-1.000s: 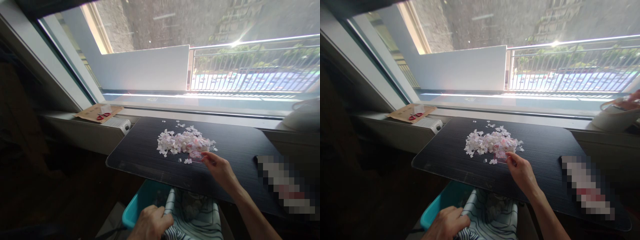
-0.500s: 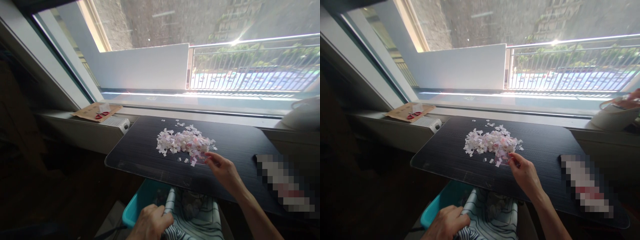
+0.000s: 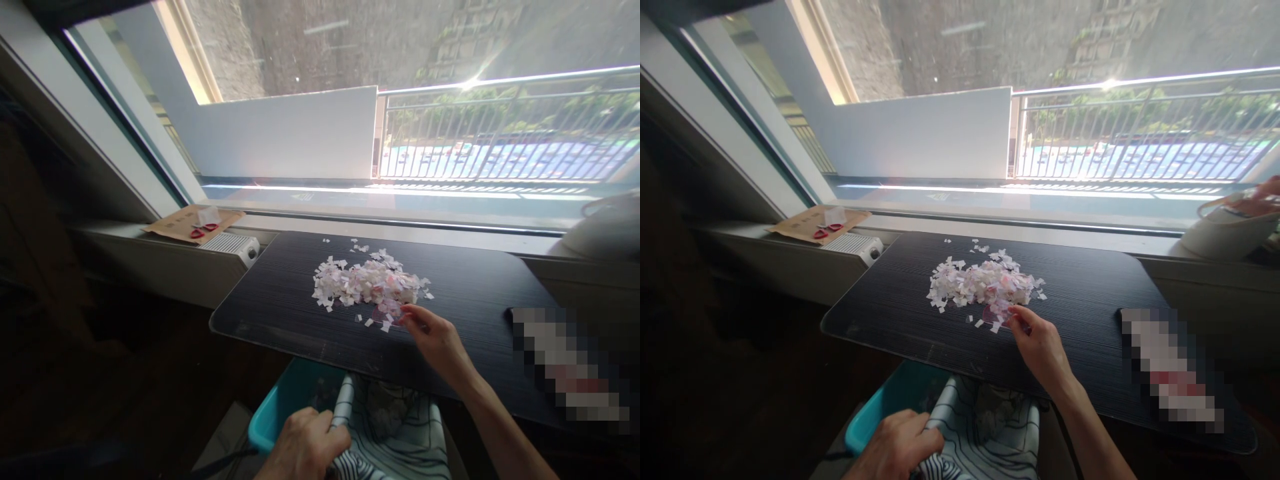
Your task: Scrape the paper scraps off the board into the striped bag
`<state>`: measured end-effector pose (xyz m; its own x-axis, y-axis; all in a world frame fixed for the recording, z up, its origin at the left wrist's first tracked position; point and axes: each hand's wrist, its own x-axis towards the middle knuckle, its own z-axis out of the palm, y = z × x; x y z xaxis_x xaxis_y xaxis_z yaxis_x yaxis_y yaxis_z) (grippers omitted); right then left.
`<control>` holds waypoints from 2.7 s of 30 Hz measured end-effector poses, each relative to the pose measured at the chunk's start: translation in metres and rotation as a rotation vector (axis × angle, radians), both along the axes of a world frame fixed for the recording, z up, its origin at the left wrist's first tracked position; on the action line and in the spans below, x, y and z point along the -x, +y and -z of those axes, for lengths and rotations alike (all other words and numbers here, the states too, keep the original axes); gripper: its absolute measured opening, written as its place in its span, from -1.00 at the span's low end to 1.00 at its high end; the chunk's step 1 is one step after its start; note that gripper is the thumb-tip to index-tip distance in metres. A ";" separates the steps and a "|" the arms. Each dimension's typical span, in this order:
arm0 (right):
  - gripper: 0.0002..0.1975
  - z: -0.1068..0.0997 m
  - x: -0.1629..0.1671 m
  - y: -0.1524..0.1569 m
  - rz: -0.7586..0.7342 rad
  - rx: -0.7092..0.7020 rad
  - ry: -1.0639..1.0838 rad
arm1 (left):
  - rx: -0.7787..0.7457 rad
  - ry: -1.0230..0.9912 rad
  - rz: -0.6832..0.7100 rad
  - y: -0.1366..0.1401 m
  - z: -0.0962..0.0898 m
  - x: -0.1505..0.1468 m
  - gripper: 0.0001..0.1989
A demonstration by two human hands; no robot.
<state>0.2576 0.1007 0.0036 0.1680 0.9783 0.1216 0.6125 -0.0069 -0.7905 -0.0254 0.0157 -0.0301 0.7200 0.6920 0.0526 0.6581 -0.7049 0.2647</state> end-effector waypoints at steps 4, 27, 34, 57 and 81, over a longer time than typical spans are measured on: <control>-0.65 0.001 0.003 0.000 -0.012 0.005 0.016 | 0.014 -0.042 -0.042 -0.004 -0.019 -0.004 -0.83; -0.64 -0.002 0.004 -0.005 -0.034 0.029 -0.020 | -0.004 0.002 -0.037 -0.005 -0.022 -0.007 -0.76; -0.63 -0.001 0.011 0.002 -0.047 0.000 -0.046 | -0.018 0.050 -0.028 -0.004 -0.024 -0.008 -0.78; -0.65 -0.015 0.023 0.014 -0.006 -0.040 -0.192 | 0.037 0.072 -0.041 -0.005 -0.024 -0.010 -0.78; -0.66 -0.020 0.018 -0.007 -0.046 0.001 -0.246 | 0.057 0.228 0.093 0.007 -0.033 -0.025 -0.83</control>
